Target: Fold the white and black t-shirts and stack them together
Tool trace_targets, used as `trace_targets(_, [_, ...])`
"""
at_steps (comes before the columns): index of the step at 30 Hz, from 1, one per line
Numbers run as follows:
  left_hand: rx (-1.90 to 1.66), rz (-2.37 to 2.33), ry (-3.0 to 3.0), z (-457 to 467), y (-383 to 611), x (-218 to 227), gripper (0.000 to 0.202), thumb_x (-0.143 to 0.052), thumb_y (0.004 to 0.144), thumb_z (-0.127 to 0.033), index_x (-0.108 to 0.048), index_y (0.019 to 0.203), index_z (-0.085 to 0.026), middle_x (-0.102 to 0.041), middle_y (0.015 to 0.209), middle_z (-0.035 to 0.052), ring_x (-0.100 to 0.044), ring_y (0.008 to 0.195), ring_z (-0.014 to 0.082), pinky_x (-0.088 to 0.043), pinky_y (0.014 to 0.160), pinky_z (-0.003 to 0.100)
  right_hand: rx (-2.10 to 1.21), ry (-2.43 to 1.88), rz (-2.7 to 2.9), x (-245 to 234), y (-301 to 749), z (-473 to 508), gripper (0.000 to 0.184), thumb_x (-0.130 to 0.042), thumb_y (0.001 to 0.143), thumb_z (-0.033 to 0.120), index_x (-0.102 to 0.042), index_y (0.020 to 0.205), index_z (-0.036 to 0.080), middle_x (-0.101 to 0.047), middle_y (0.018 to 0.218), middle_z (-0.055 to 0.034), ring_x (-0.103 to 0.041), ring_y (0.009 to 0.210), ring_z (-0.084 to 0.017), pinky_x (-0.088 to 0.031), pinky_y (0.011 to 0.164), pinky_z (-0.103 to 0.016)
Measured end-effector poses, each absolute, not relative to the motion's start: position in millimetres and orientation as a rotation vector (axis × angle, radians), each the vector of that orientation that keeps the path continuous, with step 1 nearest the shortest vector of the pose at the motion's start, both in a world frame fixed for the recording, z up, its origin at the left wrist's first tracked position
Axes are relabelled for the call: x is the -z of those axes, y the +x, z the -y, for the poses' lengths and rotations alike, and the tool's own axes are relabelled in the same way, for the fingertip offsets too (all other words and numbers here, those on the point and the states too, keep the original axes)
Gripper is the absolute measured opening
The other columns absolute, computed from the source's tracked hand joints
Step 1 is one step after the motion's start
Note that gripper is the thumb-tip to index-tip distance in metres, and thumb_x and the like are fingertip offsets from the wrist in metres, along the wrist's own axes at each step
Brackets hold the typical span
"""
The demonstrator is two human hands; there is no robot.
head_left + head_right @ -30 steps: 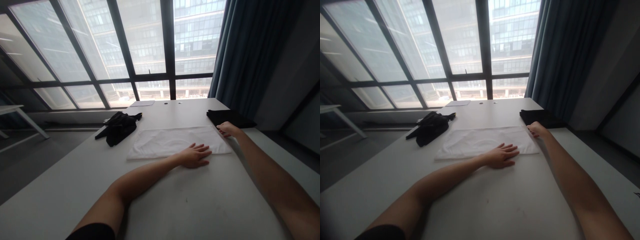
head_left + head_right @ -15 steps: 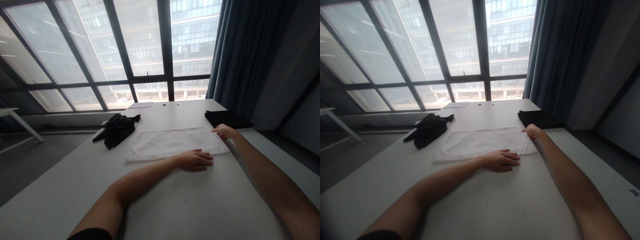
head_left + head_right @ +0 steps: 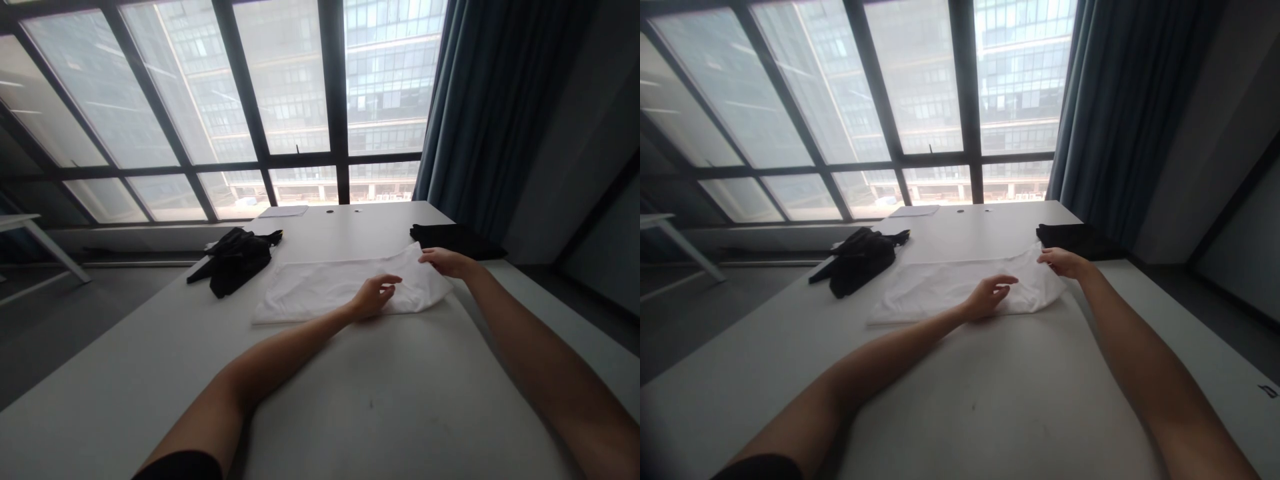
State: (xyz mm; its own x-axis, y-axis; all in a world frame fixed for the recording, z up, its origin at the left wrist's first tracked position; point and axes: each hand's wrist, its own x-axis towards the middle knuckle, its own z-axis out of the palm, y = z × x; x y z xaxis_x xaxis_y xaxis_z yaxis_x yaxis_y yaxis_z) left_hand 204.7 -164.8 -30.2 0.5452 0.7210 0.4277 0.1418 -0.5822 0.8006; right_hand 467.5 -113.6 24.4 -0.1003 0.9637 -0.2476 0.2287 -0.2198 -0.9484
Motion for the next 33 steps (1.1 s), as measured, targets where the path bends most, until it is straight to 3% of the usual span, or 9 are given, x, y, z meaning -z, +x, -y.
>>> trace_targets(4, [-0.986,-0.675,1.595,152.3,202.3,32.3,0.042,-0.064,0.095,-0.034,-0.062,0.133,-0.017,-0.063,0.135,0.0181,-0.063,0.118,0.0255,-0.050,0.100,0.044,-1.270,-1.369,1.417,-42.6,439.6,121.2,0.025,-0.078,0.078,0.020,-0.069,0.101,0.014,-0.069,0.067,-0.0033,-0.065,0.061,-0.016,-0.052,0.055,-0.021])
trace_targets(10, [-0.970,-0.584,1.126,153.7,198.2,25.1,0.064,-0.060,0.098,-0.049,-0.035,0.154,-0.032,-0.049,0.151,0.0149,-0.065,0.115,0.0237,-0.053,0.097,0.042,-1.133,-1.340,1.476,-45.7,386.2,133.8,0.045,-0.075,0.081,0.023,-0.065,0.124,0.014,-0.069,0.064,-0.0008,-0.063,0.056,-0.016,-0.049,0.052,-0.022])
trace_targets(14, [-1.051,-0.687,0.986,150.8,202.1,28.7,0.078,-0.055,0.100,-0.044,-0.010,0.162,-0.032,-0.067,0.120,0.0116,-0.070,0.082,0.0172,-0.058,0.078,0.035,-1.331,-1.277,1.594,-28.3,361.4,141.8,0.060,-0.075,0.081,0.021,-0.055,0.137,0.015,-0.073,0.073,-0.0030,-0.064,0.057,-0.015,-0.048,0.049,-0.021])
trace_targets(17, [-1.134,-0.719,0.980,149.0,205.3,33.6,0.102,-0.065,0.092,-0.026,0.010,0.161,-0.029,-0.070,0.105,0.0072,-0.067,0.072,0.0143,-0.058,0.074,0.031,-1.460,-1.211,1.633,-19.1,360.1,140.6,0.047,-0.072,0.082,0.021,-0.061,0.127,0.012,-0.075,0.081,-0.0075,-0.066,0.063,-0.015,-0.051,0.054,-0.023])
trace_targets(21, [-1.131,-0.710,1.117,146.0,206.2,38.5,0.098,-0.067,0.080,-0.009,-0.016,0.162,-0.025,-0.065,0.130,0.0131,-0.069,0.095,0.0183,-0.056,0.090,0.034,-1.287,-1.141,1.513,-15.5,378.4,126.4,0.028,-0.061,0.084,0.018,-0.069,0.110,0.013,-0.075,0.090,-0.0088,-0.066,0.067,-0.013,-0.050,0.058,-0.022])
trace_targets(23, [-1.105,-0.794,1.196,144.1,205.7,40.6,0.089,-0.066,0.078,-0.008,-0.031,0.159,-0.022,-0.059,0.141,0.0143,-0.067,0.108,0.0211,-0.053,0.097,0.034,-1.122,-1.183,1.416,-11.3,390.8,117.2,0.025,-0.056,0.083,0.017,-0.069,0.104,0.014,-0.074,0.087,-0.0076,-0.063,0.064,-0.011,-0.047,0.057,-0.021])
trace_targets(26, [-1.080,-0.897,1.274,142.8,204.2,43.3,0.084,-0.066,0.079,-0.011,-0.037,0.157,-0.021,-0.057,0.143,0.0141,-0.064,0.116,0.0237,-0.051,0.099,0.035,-0.920,-1.294,1.296,4.1,407.1,105.6,0.021,-0.054,0.082,0.018,-0.069,0.096,0.014,-0.073,0.083,-0.0066,-0.061,0.061,-0.011,-0.045,0.055,-0.021])
trace_targets(29, [-1.060,-0.934,1.299,142.6,200.9,40.6,0.089,-0.067,0.074,-0.008,-0.036,0.157,-0.016,-0.060,0.140,0.0154,-0.065,0.108,0.0223,-0.053,0.092,0.030,-0.785,-1.426,1.218,25.3,416.6,99.1,0.016,-0.056,0.079,0.023,-0.067,0.088,0.016,-0.071,0.077,-0.0057,-0.060,0.059,-0.012,-0.043,0.053,-0.021])
trace_targets(33, [-0.989,-1.009,1.301,137.5,190.6,17.3,0.096,-0.063,0.068,-0.001,-0.032,0.158,-0.015,-0.065,0.129,0.0136,-0.063,0.080,0.0136,-0.051,0.068,0.022,-0.692,-1.444,1.205,42.2,415.8,97.2,0.021,-0.056,0.078,0.029,-0.067,0.091,0.016,-0.071,0.082,-0.0071,-0.063,0.065,-0.015,-0.047,0.057,-0.024])
